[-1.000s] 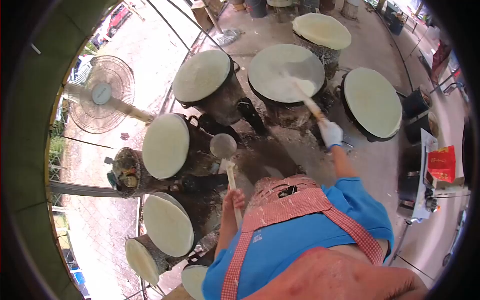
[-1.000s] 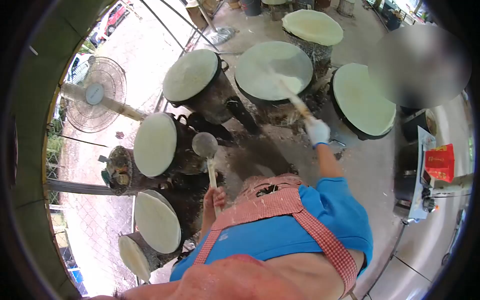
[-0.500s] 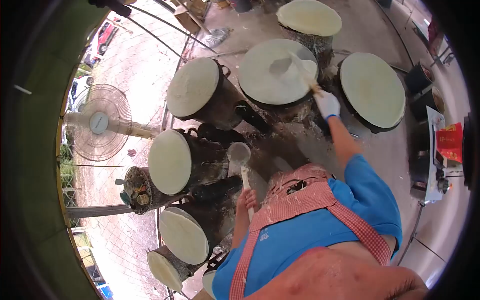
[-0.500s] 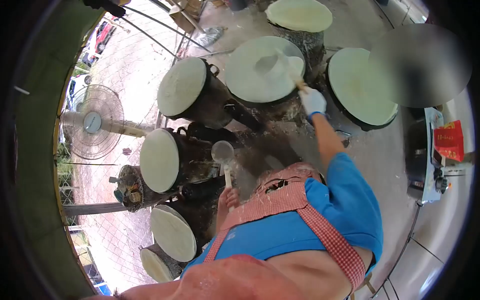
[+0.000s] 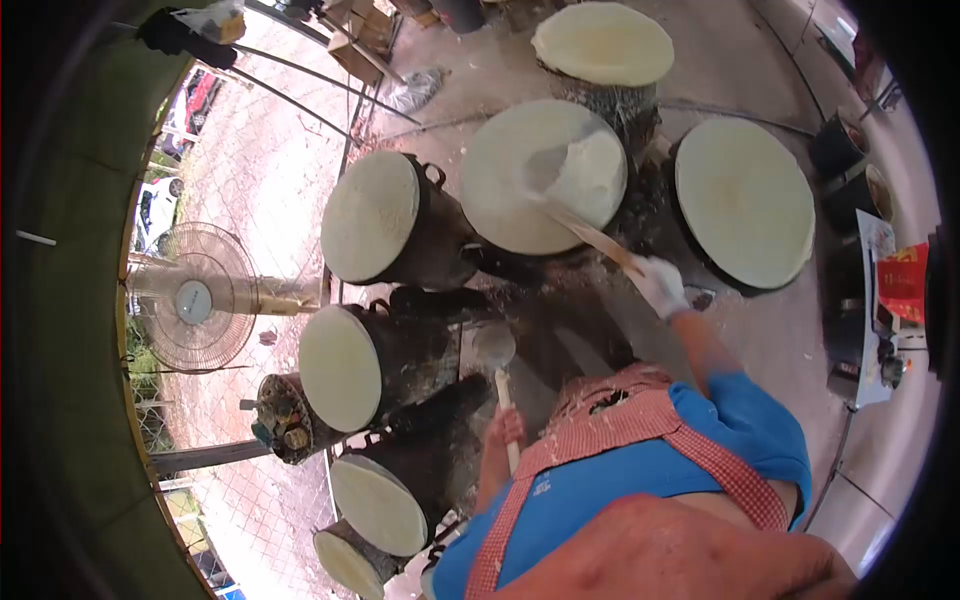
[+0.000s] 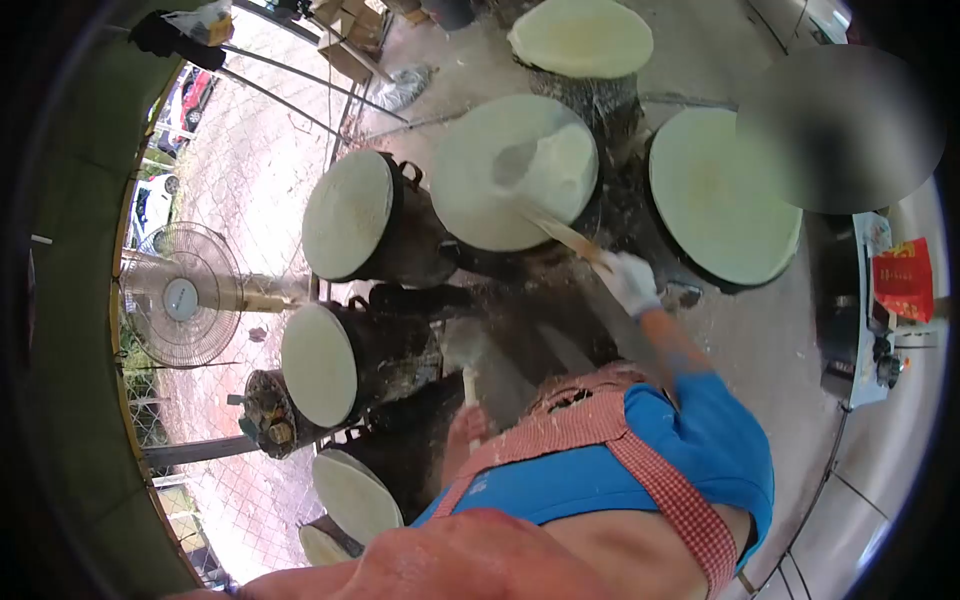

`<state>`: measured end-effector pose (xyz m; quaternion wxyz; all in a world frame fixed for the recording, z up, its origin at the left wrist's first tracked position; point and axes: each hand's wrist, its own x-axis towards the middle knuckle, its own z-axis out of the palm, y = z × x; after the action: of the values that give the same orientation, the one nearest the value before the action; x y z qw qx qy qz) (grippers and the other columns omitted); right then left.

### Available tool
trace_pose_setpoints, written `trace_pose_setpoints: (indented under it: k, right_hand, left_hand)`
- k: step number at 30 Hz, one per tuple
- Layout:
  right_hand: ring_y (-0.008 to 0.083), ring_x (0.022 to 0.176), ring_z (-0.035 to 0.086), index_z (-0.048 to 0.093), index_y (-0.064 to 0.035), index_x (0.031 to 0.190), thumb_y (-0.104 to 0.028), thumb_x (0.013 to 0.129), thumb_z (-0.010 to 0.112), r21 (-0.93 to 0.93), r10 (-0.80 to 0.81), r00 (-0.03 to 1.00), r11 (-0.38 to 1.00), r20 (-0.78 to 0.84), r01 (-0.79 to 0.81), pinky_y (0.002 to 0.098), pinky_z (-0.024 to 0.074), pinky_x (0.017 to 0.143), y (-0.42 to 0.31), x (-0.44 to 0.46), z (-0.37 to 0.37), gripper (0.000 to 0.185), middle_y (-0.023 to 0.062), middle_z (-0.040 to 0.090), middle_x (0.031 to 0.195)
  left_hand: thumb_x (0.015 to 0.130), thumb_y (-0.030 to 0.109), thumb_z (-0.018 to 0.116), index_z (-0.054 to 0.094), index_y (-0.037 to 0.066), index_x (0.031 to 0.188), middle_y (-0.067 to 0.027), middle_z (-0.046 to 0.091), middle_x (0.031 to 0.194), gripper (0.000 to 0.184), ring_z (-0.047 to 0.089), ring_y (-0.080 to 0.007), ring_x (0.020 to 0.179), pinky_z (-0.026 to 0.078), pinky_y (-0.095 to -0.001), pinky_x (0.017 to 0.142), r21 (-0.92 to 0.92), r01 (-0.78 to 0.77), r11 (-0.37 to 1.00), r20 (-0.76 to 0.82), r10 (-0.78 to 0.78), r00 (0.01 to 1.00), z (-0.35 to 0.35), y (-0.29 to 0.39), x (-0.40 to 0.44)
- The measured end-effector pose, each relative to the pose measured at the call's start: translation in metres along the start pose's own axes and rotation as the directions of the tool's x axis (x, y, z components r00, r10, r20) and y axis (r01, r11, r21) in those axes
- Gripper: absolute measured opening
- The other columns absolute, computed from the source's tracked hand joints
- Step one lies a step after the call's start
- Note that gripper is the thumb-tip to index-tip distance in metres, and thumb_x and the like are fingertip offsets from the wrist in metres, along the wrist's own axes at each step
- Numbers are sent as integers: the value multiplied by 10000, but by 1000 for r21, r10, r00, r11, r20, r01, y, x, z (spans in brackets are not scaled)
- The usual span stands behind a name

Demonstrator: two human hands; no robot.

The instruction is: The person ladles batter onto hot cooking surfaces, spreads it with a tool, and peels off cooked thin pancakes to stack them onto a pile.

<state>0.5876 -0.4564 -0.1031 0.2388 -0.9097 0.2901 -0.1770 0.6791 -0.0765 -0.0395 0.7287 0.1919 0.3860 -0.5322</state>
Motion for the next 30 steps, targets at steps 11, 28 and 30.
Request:
trace_pose_setpoints:
  k: [11, 28, 30]
  right_hand:
    - [263, 770, 614, 636, -21, 917, -214, 739, 592, 685, 340, 940, 679, 25, -264, 305, 460, 679, 21, 149, 0, 266, 157, 643, 832]
    - [115, 836, 575, 622, -3, 1007, -177, 781, 622, 691, 331, 894, 570, 303, -445, 241, 436, 755, -23, 34, 11, 285, 70, 646, 877]
    - [141, 774, 593, 617, -11, 1008, -219, 800, 593, 659, 342, 938, 720, -63, -218, 278, 446, 719, 25, 69, 28, 295, 81, 651, 839]
  left_hand:
    - [915, 169, 396, 348, 109, 610, 26, 271, 510, 314, 257, -69, 399, 247, -207, 348, -147, 192, 970, 321, -137, 937, -69, 3, 8]
    - [906, 224, 399, 340, 107, 550, 20, 283, 460, 379, 286, -83, 333, 269, -226, 293, -265, 199, 943, 235, -136, 962, -59, 56, -14]
    - [901, 210, 395, 348, 101, 553, 17, 299, 469, 368, 301, -77, 336, 282, -223, 305, -44, 299, 953, 486, -241, 840, -74, 68, -1]
